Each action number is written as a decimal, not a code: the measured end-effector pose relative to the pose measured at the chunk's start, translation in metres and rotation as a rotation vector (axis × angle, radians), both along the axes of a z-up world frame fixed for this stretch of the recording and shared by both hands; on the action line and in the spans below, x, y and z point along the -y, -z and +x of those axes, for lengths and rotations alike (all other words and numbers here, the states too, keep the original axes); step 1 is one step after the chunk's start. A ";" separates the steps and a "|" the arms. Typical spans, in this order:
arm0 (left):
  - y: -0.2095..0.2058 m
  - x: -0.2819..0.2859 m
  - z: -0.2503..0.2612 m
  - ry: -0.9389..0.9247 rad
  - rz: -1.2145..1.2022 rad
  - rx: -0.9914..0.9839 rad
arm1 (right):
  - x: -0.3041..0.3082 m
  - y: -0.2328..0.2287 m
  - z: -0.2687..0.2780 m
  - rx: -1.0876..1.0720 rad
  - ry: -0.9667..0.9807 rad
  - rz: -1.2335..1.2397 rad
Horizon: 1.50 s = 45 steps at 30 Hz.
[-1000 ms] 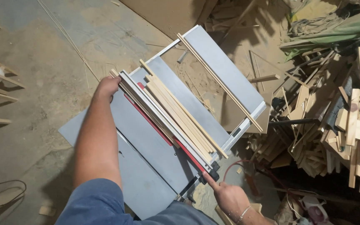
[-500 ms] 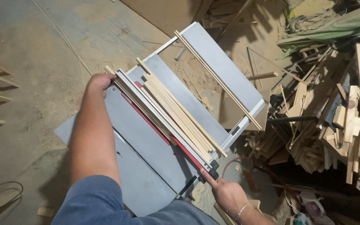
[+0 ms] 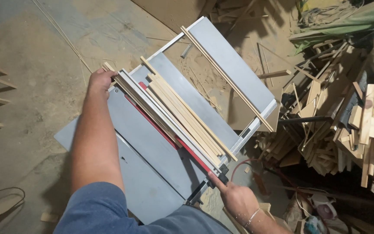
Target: Sorting and organizing thin wooden strips on a table saw surface and moving between workstations in a workshop.
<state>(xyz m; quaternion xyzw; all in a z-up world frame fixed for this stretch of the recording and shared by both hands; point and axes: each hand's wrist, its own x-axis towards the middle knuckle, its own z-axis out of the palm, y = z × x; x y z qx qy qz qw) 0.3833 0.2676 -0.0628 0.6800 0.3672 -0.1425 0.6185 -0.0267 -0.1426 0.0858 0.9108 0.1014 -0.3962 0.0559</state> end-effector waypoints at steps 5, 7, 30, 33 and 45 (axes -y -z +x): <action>-0.008 0.001 -0.003 0.002 0.006 0.014 | -0.012 -0.019 0.005 -0.026 0.042 -0.010; -0.010 0.001 -0.004 -0.001 -0.008 0.009 | -0.009 -0.017 0.001 -0.039 0.054 -0.033; 0.024 -0.012 0.005 -0.037 0.032 0.117 | -0.014 -0.017 0.001 0.073 -0.002 -0.008; 0.034 -0.013 0.008 -0.079 -0.004 0.170 | -0.017 -0.022 0.006 -0.017 -0.017 -0.056; 0.060 -0.017 0.023 -0.213 -0.203 0.294 | -0.012 -0.024 0.001 0.020 -0.050 -0.015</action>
